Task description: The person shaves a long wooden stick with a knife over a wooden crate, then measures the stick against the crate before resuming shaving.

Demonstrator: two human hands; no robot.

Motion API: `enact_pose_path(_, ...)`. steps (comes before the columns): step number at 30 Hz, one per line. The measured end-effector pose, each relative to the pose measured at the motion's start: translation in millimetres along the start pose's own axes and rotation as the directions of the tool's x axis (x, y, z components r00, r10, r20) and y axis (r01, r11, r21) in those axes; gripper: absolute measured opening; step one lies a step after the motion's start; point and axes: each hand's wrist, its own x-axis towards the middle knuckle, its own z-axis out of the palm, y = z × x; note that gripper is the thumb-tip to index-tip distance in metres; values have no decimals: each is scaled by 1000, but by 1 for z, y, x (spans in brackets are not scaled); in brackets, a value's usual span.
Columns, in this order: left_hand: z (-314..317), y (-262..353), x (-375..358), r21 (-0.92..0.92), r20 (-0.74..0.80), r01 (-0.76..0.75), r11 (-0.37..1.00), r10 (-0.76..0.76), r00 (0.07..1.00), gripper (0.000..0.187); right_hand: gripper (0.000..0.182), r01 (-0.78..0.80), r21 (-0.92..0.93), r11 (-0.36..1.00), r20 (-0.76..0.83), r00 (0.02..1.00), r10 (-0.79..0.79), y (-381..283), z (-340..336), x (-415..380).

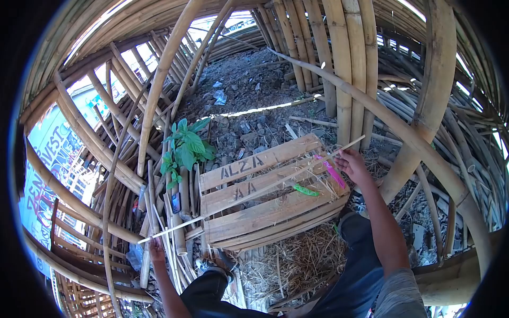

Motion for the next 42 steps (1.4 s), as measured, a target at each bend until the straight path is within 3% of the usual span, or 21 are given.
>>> enact_pose_path(5, 24, 3, -12, 156, -36, 29, 987, -24, 999, 14, 13, -7, 29, 1000, 103, 995, 4, 2, 23, -8)
enact_pose_path(9, 30, -2, -12, 178, -50, 32, 984, -24, 998, 15, 13, -30, 25, 999, 158, 987, 26, 1, 38, -13)
enact_pose_path(13, 48, -5, -16, 230, -11, 63, 971, -62, 998, 21, 13, -133, -1, 991, 169, 977, 131, 0, 62, -26)
enact_pose_path(15, 65, -6, -22, 134, 183, 142, 981, -165, 969, 24, 14, -153, -2, 988, 183, 971, 151, 8, 69, -25)
enact_pose_path(21, 192, -37, -85, 175, 412, 224, 959, -278, 868, 32, 8, -137, 213, 967, 203, 975, 93, 37, 117, -49)
enact_pose_path(26, 266, -105, -138, 212, 573, 205, 955, -292, 766, 30, 10, -346, 235, 908, 303, 914, 269, 81, 165, -97)
enact_pose_path(29, 286, -133, -164, 187, 573, 250, 950, -312, 758, 25, 20, -580, 302, 757, 310, 810, 497, 107, 180, -131)
enact_pose_path(31, 293, -142, -167, 167, 555, 303, 938, -343, 758, 24, 28, -726, 130, 676, 392, 664, 637, 100, 194, -158)
enact_pose_path(32, 296, -144, -166, 224, 573, 293, 929, -369, 731, 23, 28, -725, 120, 678, 395, 662, 637, 99, 196, -165)
enact_pose_path(33, 298, -143, -163, 282, 589, 278, 918, -395, 705, 22, 28, -733, -93, 674, 495, 553, 670, 101, 196, -170)
enact_pose_path(34, 298, -139, -163, 334, 624, 226, 915, -394, 675, 22, 29, -691, -301, 657, 567, 424, 706, 99, 198, -173)
enact_pose_path(35, 298, -138, -160, 328, 623, 220, 919, -385, 681, 22, 29, -688, -310, 657, 570, 419, 707, 93, 200, -176)
enact_pose_path(36, 297, -136, -157, 363, 648, 225, 904, -419, 636, 22, 27, -191, -600, 777, 542, 616, 571, 87, 201, -180)
enact_pose_path(37, 296, -135, -155, 399, 669, 232, 887, -455, 588, 22, 25, 337, -747, 572, 597, 718, 357, 83, 201, -180)
enact_pose_path(38, 293, -133, -153, 450, 665, 248, 858, -507, 548, 23, 23, 586, -633, 506, 726, 677, 124, 82, 199, -172)
enact_pose_path(39, 293, -129, -153, 452, 664, 251, 856, -511, 546, 23, 23, 583, -635, 507, 723, 679, 126, 82, 196, -163)
enact_pose_path(41, 295, -121, -158, 596, 610, 225, 771, -616, 498, 23, 26, 713, -641, 286, 712, 691, -126, 81, 191, -150)
enact_pose_path(42, 294, -122, -158, 602, 609, 225, 766, -623, 490, 23, 30, 599, -708, 374, 637, 771, -28, 71, 195, -153)
